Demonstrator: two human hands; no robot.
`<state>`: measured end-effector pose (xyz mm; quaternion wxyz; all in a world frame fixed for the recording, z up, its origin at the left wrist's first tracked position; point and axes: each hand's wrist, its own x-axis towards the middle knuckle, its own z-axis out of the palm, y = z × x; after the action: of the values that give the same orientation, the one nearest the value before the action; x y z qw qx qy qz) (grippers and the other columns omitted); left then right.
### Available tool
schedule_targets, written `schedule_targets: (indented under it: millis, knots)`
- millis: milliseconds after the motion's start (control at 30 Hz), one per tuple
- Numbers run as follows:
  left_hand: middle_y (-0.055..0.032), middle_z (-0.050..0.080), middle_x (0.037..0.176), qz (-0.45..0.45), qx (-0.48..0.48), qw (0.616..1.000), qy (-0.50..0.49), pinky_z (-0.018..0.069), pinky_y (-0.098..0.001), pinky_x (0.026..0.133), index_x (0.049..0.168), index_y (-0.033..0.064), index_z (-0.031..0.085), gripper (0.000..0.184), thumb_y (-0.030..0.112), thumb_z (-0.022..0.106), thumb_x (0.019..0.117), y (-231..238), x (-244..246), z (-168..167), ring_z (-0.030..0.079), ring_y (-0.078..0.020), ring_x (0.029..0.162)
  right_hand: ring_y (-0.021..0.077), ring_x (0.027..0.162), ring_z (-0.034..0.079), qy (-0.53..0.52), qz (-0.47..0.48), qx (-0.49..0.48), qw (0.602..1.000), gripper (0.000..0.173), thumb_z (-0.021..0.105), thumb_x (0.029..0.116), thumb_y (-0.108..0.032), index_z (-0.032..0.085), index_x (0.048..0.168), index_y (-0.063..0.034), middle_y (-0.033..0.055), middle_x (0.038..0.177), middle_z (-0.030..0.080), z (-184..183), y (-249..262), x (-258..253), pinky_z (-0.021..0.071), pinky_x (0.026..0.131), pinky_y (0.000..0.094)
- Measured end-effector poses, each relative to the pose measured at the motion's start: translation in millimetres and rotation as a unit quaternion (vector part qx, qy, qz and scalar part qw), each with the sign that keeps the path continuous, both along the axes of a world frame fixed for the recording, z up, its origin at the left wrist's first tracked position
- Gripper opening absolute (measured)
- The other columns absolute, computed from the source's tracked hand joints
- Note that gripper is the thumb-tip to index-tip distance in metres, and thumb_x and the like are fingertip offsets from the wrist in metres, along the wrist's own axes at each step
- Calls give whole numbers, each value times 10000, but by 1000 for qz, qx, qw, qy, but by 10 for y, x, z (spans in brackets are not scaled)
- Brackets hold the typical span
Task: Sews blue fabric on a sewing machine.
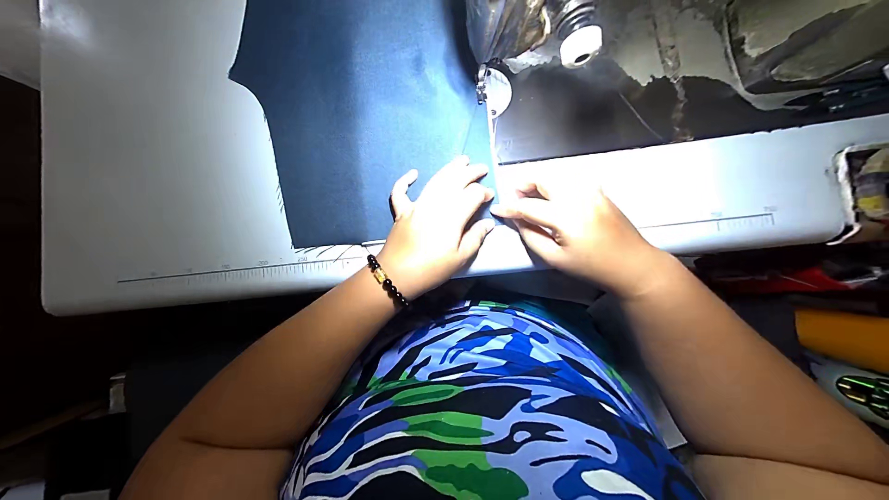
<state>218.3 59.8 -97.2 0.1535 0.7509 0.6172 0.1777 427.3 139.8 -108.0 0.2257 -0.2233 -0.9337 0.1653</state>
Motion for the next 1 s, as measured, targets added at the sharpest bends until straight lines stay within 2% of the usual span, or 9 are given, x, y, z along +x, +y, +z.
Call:
schedule_targets:
  millis: [133,233,333,467,567,733,867,933,1000]
  knots:
    - [5,546,1522,-6,9,1000,-1,165,-684,1159,1268,178,689,372,348,456,1033,310,-164,-34,392,-208,1495,336,990,601,-37,-8,-4,999,340,493,1001,-198,780,1181,-169,130,1027,663,72,255,-110,433,870,520]
    - [16,542,1521,2,2,1000,-7,140,-644,1187,1267,186,689,373,368,471,1024,561,-271,-30,375,-179,1499,350,1027,585,-81,-24,-17,996,368,465,1007,-200,765,1221,-189,133,1031,650,135,444,-202,413,900,541]
    - [-3,549,1514,-5,20,1000,-2,166,-634,1166,1244,176,687,371,378,484,1009,822,-388,-49,396,-195,1486,375,1057,574,-97,-56,-25,993,405,461,994,-165,734,1288,-218,147,1038,640,133,598,-297,418,907,564]
    - [-44,600,1436,-17,32,999,15,202,-643,1157,1244,170,682,368,380,510,996,1198,-562,-36,455,-230,1436,399,1075,555,-124,-102,-13,987,465,410,1033,-211,616,1446,-270,171,1049,608,79,661,-385,403,913,569]
    - [-65,560,1465,-15,9,999,47,192,-646,1156,1282,177,648,409,417,485,994,1404,-640,23,437,-237,1444,425,1093,551,-140,-115,-6,983,465,395,1048,-238,585,1472,-264,190,1066,600,87,628,-386,405,911,596]
    - [-31,506,1538,5,2,997,78,159,-636,1191,1414,198,578,495,449,442,1009,1436,-620,37,383,-218,1490,419,1083,558,-136,-119,-8,983,451,407,1051,-248,599,1458,-256,186,1062,606,87,632,-393,408,911,596]
    - [2,511,1539,4,12,997,75,158,-627,1198,1387,221,613,447,410,422,1030,1398,-613,23,376,-198,1496,409,1051,563,-112,-113,-10,987,429,422,1045,-238,642,1413,-234,180,1036,602,69,614,-381,410,893,588]
    - [-15,522,1534,-3,32,997,64,172,-622,1192,1357,198,641,425,369,390,1059,1370,-608,13,375,-211,1499,339,1002,614,-18,-82,-11,996,332,503,1022,-175,747,1242,-131,160,1007,656,134,527,-278,465,890,517]
    - [-9,457,1593,7,35,997,73,155,-614,1208,1354,212,649,430,355,355,1076,1357,-593,37,293,-220,1543,197,904,692,146,-24,18,989,202,615,992,-120,781,1068,-32,127,965,740,271,502,-81,558,830,346]
